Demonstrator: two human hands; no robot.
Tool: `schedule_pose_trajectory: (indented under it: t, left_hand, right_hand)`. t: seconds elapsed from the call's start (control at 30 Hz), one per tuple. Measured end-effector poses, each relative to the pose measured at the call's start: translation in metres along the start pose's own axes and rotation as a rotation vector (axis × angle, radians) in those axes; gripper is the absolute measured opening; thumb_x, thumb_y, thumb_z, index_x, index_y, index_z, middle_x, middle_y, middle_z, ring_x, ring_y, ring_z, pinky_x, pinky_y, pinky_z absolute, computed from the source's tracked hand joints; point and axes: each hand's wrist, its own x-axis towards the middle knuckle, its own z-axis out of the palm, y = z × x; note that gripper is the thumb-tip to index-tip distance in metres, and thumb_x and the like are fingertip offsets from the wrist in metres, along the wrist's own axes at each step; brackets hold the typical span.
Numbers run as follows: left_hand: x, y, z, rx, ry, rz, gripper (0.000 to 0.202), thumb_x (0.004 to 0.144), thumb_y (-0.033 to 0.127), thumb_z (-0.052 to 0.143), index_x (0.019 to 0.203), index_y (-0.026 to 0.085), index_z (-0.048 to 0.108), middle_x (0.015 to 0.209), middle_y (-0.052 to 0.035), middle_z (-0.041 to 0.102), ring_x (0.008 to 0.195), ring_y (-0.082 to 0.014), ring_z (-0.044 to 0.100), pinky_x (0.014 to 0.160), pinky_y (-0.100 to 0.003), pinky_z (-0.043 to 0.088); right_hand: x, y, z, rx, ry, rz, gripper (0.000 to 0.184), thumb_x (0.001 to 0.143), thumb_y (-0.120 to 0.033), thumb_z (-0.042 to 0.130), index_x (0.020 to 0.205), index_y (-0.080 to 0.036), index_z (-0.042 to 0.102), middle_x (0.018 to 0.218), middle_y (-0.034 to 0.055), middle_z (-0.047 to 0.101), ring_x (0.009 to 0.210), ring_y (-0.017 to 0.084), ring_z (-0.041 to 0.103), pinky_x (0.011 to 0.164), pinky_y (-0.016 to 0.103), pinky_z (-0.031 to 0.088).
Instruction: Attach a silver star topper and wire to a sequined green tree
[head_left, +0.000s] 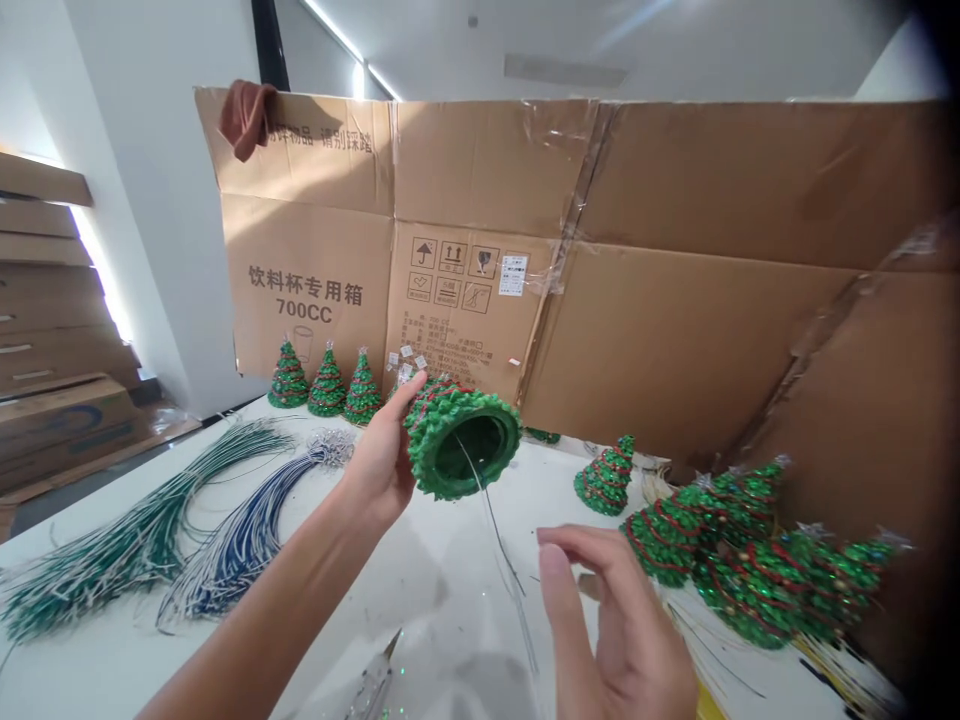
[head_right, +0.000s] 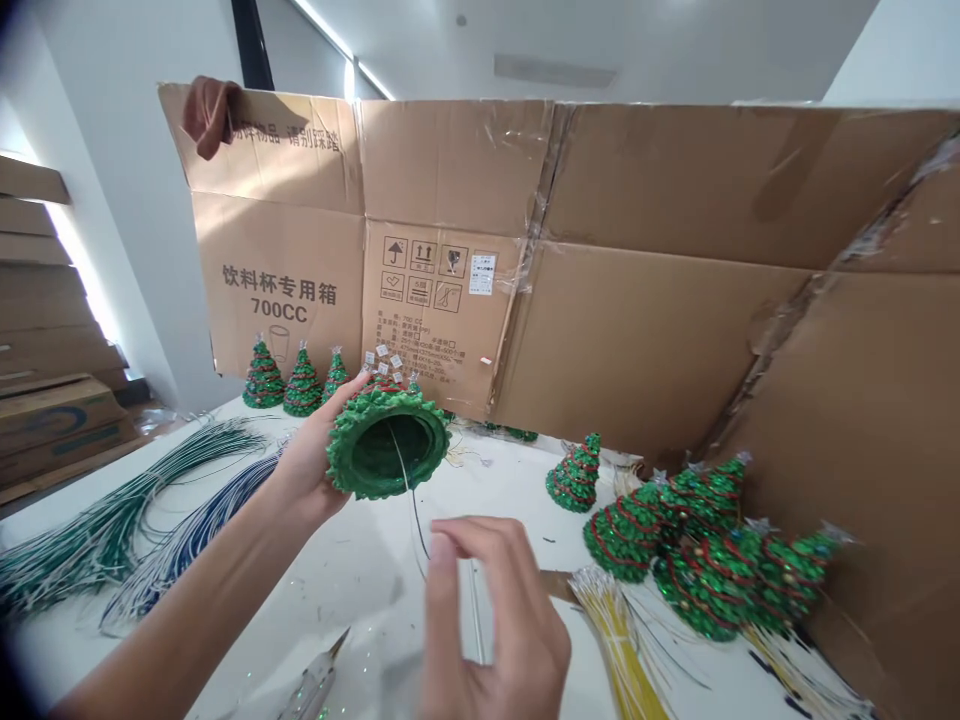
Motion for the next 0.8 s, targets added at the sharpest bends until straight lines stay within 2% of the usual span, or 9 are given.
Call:
schedule_pose_trajectory:
  t: [0.07,0.13,0.27,0.4,0.5,0.63,0.73,0.8]
  left_hand:
    - [0.0,-0.001,0.001,-0.028,0.016,-0.011,0.026,0.099,0.042,0.074,0.1,0.016,0.079,0.082,-0.0028,0.082,0.066,-0.0175,0.078,0.065,-0.027,0.064]
    - [0.001,-0.001,0.001,-0.045,0.038,-0.018,0.026,0.098,0.042,0.074,0.095,0.016,0.078,0.082,-0.0024,0.082,0.066,-0.0171,0.077,0.066,-0.027,0.064]
    - [0.006,0.001,-0.003,-0.041,0.031,0.031,0.028,0.095,0.043,0.078,0.093,0.015,0.077,0.074,-0.0012,0.077,0.057,-0.0143,0.069,0.059,-0.025,0.057]
    - [0.006,0.0,-0.006,0.049,0.076,0.199,0.034,0.087,0.047,0.088,0.098,0.018,0.074,0.079,0.0023,0.072,0.06,-0.0105,0.063,0.055,-0.021,0.048]
    - [0.002,-0.004,-0.005,0.162,0.091,0.344,0.037,0.086,0.049,0.09,0.107,0.023,0.073,0.098,0.0011,0.074,0.082,-0.0124,0.068,0.065,-0.02,0.05]
    - [-0.002,-0.012,-0.002,0.272,0.01,0.486,0.037,0.093,0.049,0.085,0.116,0.025,0.068,0.113,-0.0023,0.074,0.105,-0.0182,0.069,0.086,-0.025,0.054]
    - [-0.004,-0.018,0.0,0.341,-0.056,0.565,0.035,0.097,0.047,0.081,0.118,0.025,0.064,0.111,-0.0027,0.071,0.106,-0.0197,0.067,0.093,-0.03,0.053]
    - [-0.005,-0.021,0.0,0.353,-0.077,0.582,0.037,0.098,0.047,0.079,0.121,0.026,0.061,0.112,-0.003,0.069,0.105,-0.0202,0.065,0.095,-0.033,0.053]
  right_hand:
    - [0.021,-0.017,0.009,-0.028,-0.083,-0.217,0.016,0.103,-0.014,0.064,0.106,-0.025,0.075,0.097,0.0009,0.076,0.087,0.016,0.071,0.078,0.027,0.055]
    - [0.033,-0.027,0.023,-0.087,-0.138,-0.349,0.021,0.102,-0.009,0.063,0.116,-0.02,0.074,0.102,0.0018,0.077,0.078,0.011,0.07,0.072,0.023,0.056]
    - [0.045,-0.025,0.053,-0.296,-0.125,-0.418,0.019,0.106,-0.016,0.061,0.116,-0.015,0.077,0.099,0.0044,0.079,0.059,0.013,0.064,0.057,0.03,0.048]
    - [0.051,-0.008,0.072,-0.391,-0.135,-0.4,0.022,0.102,-0.018,0.056,0.098,-0.017,0.078,0.083,0.0042,0.075,0.048,0.016,0.056,0.051,0.035,0.038]
    - [0.051,0.007,0.077,-0.305,-0.074,-0.351,0.025,0.094,-0.014,0.053,0.091,-0.016,0.078,0.079,0.0072,0.077,0.052,0.019,0.059,0.054,0.034,0.041]
    - [0.045,0.02,0.075,-0.229,-0.097,-0.234,0.021,0.086,-0.011,0.055,0.075,-0.02,0.071,0.066,0.0044,0.073,0.053,0.019,0.06,0.053,0.029,0.045]
    - [0.039,0.023,0.072,-0.095,-0.189,0.048,0.018,0.088,-0.02,0.057,0.081,-0.02,0.074,0.069,0.0028,0.074,0.058,0.02,0.063,0.055,0.027,0.049]
    - [0.035,0.024,0.072,0.049,-0.253,0.271,0.023,0.086,-0.027,0.058,0.091,-0.019,0.079,0.077,0.0047,0.078,0.072,0.024,0.069,0.065,0.028,0.054]
